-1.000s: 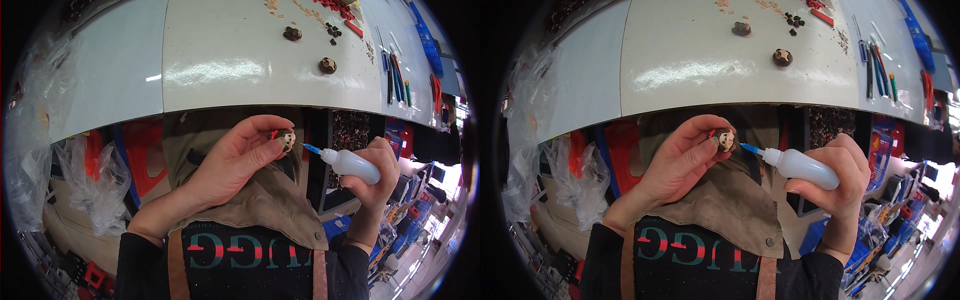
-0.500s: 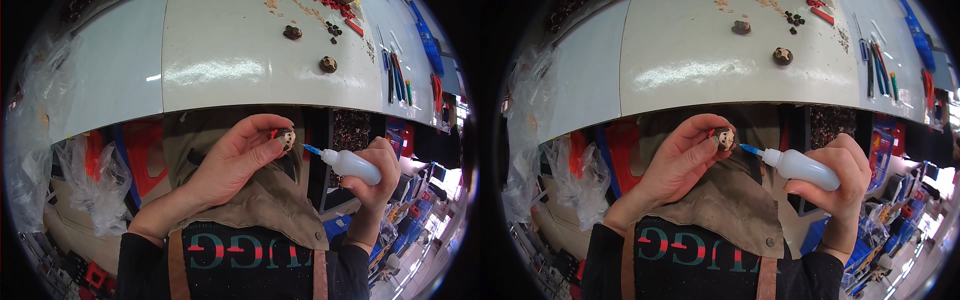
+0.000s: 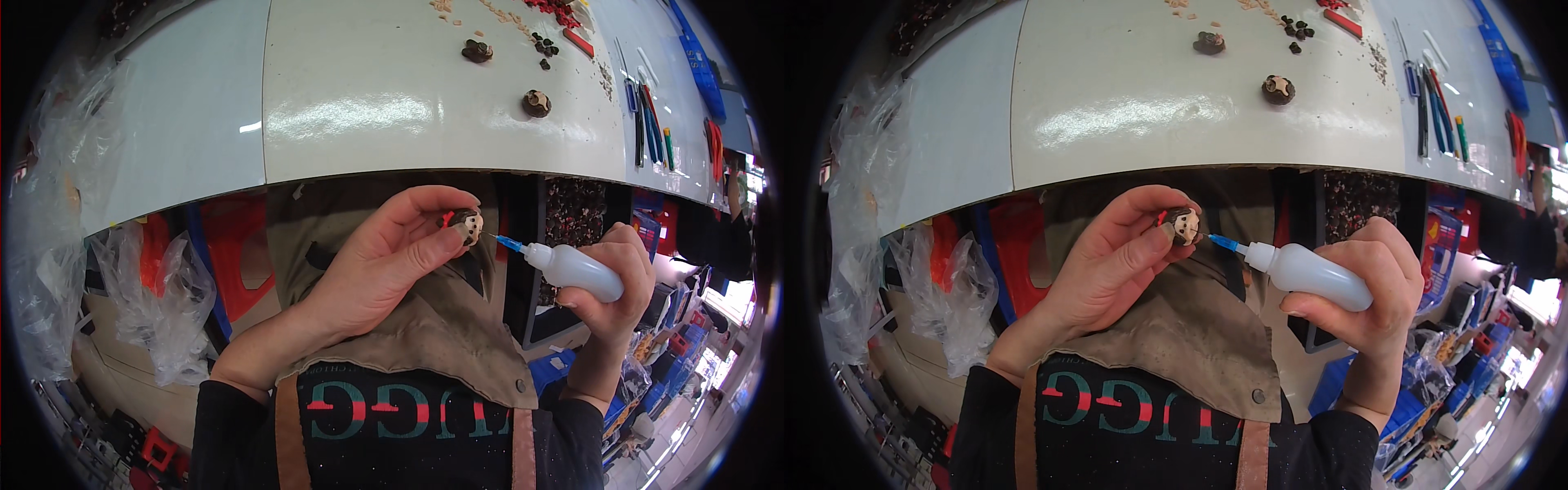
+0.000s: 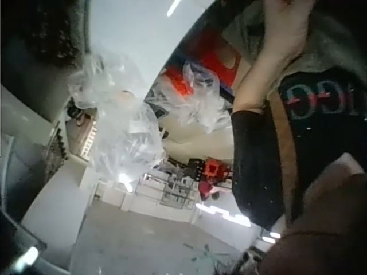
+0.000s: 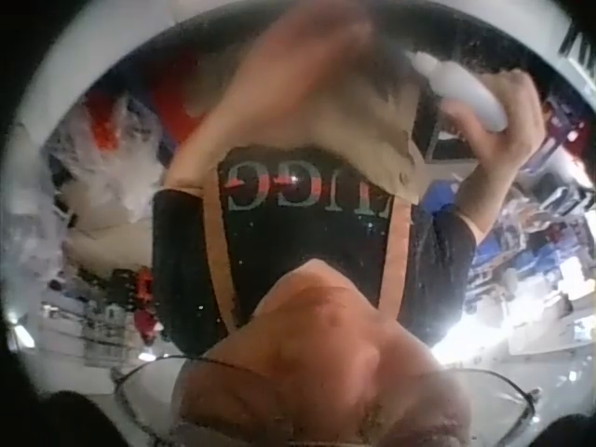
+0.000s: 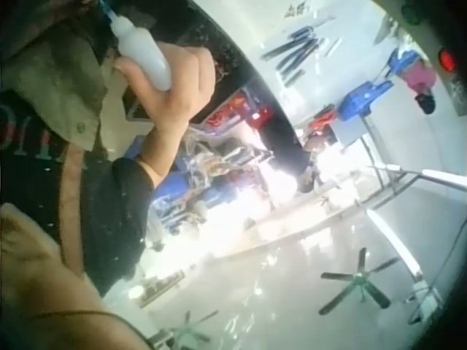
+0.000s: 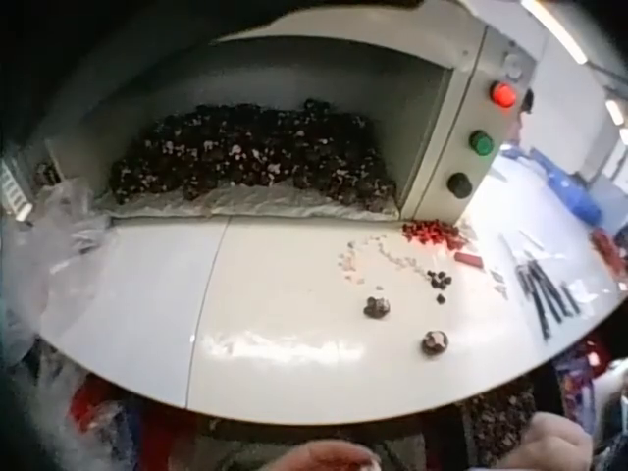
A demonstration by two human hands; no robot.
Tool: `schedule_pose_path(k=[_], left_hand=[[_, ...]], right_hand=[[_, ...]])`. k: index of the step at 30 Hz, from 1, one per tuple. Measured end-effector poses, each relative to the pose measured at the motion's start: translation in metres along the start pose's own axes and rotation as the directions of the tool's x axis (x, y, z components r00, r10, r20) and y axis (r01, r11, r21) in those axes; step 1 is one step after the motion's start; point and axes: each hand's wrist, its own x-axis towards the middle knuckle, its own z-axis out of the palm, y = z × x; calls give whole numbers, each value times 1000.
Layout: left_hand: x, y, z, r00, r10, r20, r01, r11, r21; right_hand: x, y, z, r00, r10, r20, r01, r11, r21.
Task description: Assembling and applying glue to small decorative toy components at a factory workbench.
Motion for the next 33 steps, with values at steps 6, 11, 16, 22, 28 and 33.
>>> schedule_pose_path(k=[6, 11, 16, 22, 28, 33], left_hand=[[1, 0, -1, 1000, 1, 14, 0, 1000, -15], [2, -1, -1, 1000, 11, 24, -11, 1000, -19], [2, -3, -2, 999, 28, 33, -28, 1000, -13], [2, -2, -1, 998, 30, 48, -30, 1000, -2], [2, -1, 1, 999, 22, 40, -22, 1000, 3], [1, 1, 4, 999, -45, 9, 46, 999, -28]], right_hand=[[-1, 0, 0, 1000, -10, 1, 10, 1000, 1], [-1, 0, 0, 1000, -10, -4, 10, 1000, 12], [-2, 1, -1, 1000, 0, 5, 0, 1000, 12], [-3, 2, -4, 1000, 12, 13, -11, 1000, -3], [-2, 3, -4, 1000, 27, 5, -27, 1000, 1], [-1, 4, -3, 1000, 8, -6, -8, 1000, 6]])
